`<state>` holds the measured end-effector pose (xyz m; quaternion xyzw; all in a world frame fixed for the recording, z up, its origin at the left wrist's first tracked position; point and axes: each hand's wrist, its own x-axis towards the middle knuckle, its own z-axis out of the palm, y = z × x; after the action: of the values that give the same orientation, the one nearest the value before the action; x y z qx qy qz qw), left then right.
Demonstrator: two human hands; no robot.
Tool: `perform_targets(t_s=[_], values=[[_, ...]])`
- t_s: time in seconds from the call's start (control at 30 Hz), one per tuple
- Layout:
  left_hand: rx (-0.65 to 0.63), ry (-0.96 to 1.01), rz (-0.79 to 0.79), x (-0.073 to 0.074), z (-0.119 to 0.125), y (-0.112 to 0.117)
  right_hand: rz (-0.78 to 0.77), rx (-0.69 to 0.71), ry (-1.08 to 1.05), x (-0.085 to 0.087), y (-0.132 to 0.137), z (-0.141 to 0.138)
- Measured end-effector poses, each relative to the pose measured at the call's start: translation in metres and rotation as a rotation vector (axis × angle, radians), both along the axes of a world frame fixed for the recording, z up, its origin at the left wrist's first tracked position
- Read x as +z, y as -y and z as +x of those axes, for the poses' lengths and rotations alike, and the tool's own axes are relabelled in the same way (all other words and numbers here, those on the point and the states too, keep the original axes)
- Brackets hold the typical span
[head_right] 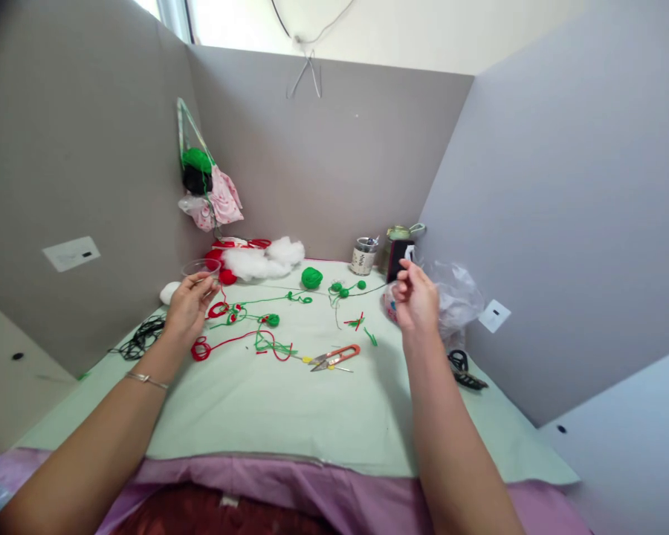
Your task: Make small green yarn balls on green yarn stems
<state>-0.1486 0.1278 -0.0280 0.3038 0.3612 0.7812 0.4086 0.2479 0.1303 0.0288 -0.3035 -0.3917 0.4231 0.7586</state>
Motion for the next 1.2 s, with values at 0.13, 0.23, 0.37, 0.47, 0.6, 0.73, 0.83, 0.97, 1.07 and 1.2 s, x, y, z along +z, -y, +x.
perform_targets(t_s=[0.13, 0.23, 0.37, 0.47, 0.6, 0.73, 0.83, 0.97, 1.07, 1.2], values=[[0.096, 0.070, -0.041, -0.001, -0.011, -0.005, -0.014, -0.119, -0.107, -0.003, -0.004, 0.029], [0.157, 0.134, -0.035, -0.001, -0.016, -0.006, -0.021, -0.269, -0.075, -0.006, -0.005, 0.046], [0.067, 0.198, 0.007, 0.004, -0.017, -0.005, -0.017, -0.507, 0.120, -0.006, -0.011, 0.047], [-0.307, 0.130, 0.066, 0.009, -0.009, 0.003, -0.072, -0.453, 0.527, -0.007, -0.026, 0.021], [-0.817, -0.136, 0.149, 0.009, 0.002, 0.019, -0.182, -0.285, 1.126, -0.019, -0.059, -0.025], [-1.057, -0.367, 0.114, 0.008, 0.014, 0.033, -0.280, -0.262, 1.181, -0.044, -0.090, -0.053], [-1.052, -0.467, -0.034, 0.009, 0.026, 0.037, -0.357, -0.217, 1.126, -0.061, -0.099, -0.062], [-0.846, -0.496, -0.152, 0.002, 0.043, 0.031, -0.383, -0.106, 0.981, -0.067, -0.093, -0.069], [-0.668, -0.489, -0.113, -0.006, 0.054, 0.027, -0.361, 0.045, 0.836, -0.060, -0.078, -0.079], [-0.565, -0.479, 0.006, -0.009, 0.072, 0.037, -0.319, 0.260, 0.667, -0.052, -0.038, -0.104]])
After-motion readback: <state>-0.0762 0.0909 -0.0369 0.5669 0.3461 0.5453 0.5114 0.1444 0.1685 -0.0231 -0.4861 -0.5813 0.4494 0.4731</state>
